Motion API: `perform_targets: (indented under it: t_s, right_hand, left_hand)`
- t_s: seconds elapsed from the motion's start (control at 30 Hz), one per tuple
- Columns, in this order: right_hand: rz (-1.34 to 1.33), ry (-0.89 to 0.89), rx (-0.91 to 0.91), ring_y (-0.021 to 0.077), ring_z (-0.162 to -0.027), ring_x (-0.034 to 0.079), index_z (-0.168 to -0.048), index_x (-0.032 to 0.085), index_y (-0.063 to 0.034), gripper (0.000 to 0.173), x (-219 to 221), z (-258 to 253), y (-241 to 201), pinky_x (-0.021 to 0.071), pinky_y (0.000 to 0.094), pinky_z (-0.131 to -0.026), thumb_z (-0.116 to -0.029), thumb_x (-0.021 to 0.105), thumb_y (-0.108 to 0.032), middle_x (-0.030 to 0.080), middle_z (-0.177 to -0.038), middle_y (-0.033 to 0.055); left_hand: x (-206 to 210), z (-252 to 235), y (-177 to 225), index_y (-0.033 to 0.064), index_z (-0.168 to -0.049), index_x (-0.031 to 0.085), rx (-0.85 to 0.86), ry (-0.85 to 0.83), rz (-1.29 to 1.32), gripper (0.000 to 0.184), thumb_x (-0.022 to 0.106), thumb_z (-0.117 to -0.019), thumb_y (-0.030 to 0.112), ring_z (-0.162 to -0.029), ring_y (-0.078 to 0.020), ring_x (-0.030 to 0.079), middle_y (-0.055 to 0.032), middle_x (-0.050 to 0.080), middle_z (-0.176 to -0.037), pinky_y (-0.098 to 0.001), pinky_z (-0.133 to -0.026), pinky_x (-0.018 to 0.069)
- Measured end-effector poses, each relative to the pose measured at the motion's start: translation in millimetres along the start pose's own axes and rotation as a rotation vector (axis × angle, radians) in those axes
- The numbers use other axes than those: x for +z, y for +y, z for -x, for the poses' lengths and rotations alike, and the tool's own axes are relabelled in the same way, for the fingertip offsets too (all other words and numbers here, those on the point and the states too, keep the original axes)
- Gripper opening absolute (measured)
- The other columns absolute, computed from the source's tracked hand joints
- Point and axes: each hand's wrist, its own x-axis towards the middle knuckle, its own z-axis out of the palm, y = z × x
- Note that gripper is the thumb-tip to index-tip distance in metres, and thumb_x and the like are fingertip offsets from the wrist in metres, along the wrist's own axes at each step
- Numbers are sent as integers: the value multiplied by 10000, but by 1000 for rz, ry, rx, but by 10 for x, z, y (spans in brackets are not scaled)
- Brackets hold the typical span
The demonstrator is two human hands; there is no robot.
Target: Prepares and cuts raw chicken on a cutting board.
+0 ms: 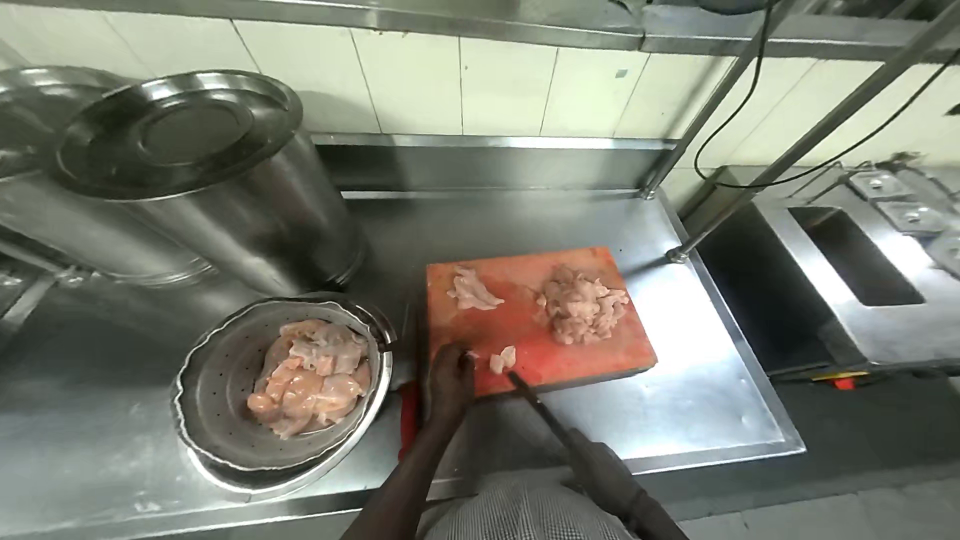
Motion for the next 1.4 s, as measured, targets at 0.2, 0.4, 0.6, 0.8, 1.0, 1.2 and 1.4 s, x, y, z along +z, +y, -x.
perform_targets:
  t_s: [0.2, 0.4, 0.6, 0.8, 1.0, 1.2, 1.4]
  right_hand:
    - [-822, 586, 189, 193, -453, 527, -1252, 546, -4, 293, 80, 193, 737, 515, 395, -449, -1071, 466, -219, 537, -655, 69]
    - [-1262, 767, 225, 193, -373, 505, -1189, 507, -7, 207, 56, 165, 944, 501, 371, -362, -1099, 448, -184, 481, -556, 59]
    - [-1317, 711, 193, 185, -368, 491, -1172, 520, -24, 191, 52, 162, 982, 492, 362, -354, -1092, 447, -181, 480, -561, 50]
    - [-1320, 701, 172, 205, -365, 501, -1130, 518, -26, 180, 86, 154, 1007, 495, 378, -350, -1081, 458, -188, 491, -559, 66]
    - [-1308, 709, 159, 206, -372, 505, -1143, 524, -23, 179, 98, 178, 1028, 501, 389, -353, -1075, 458, -175, 489, -564, 60]
    - [-1282, 698, 149, 177, -372, 500, -1126, 525, -27, 157, 73, 195, 989, 503, 363, -355, -1080, 445, -155, 495, -567, 40]
    - [-1278, 692, 147, 187, -368, 505, -1112, 517, -25, 140, 57, 202, 987, 506, 374, -349, -1077, 444, -140, 487, -555, 48]
  left_hand:
    - [210, -237, 392, 68, -1270, 688, -60, -349, -383, 337, 636, -1015, 282, -1274, -344, 588, -175, 629, -1338, -527, -1070, 493]
    - [537, -467, 818, 62, -1244, 681, -23, -733, -649, 326, 656, -938, 172, -1258, -365, 594, -195, 638, -1312, -528, -1055, 487]
    - [733, -714, 1393, 16, -1178, 692, 116, -695, -349, 266, 697, -944, 142, -1100, -336, 663, -201, 678, -1175, -517, -989, 534]
    - [1042, -1053, 1743, 93, -1374, 645, 445, -755, -439, 395, 635, -991, 187, -1449, -311, 443, -130, 532, -1513, -517, -1214, 330]
    - [1072, -791, 1473, 296, -1495, 554, 618, -624, -452, 535, 630, -981, 170, -1579, -323, 203, -26, 320, -1685, -639, -1253, 112]
    - [510, -989, 900, 60, -1336, 652, 182, -284, -551, 363, 594, -981, 110, -1365, -339, 531, -179, 604, -1409, -510, -1166, 406]
    - [-50, -1261, 314, 147, -1357, 643, -66, -240, -771, 451, 679, -908, 137, -1395, -382, 462, -129, 531, -1490, -601, -1092, 424]
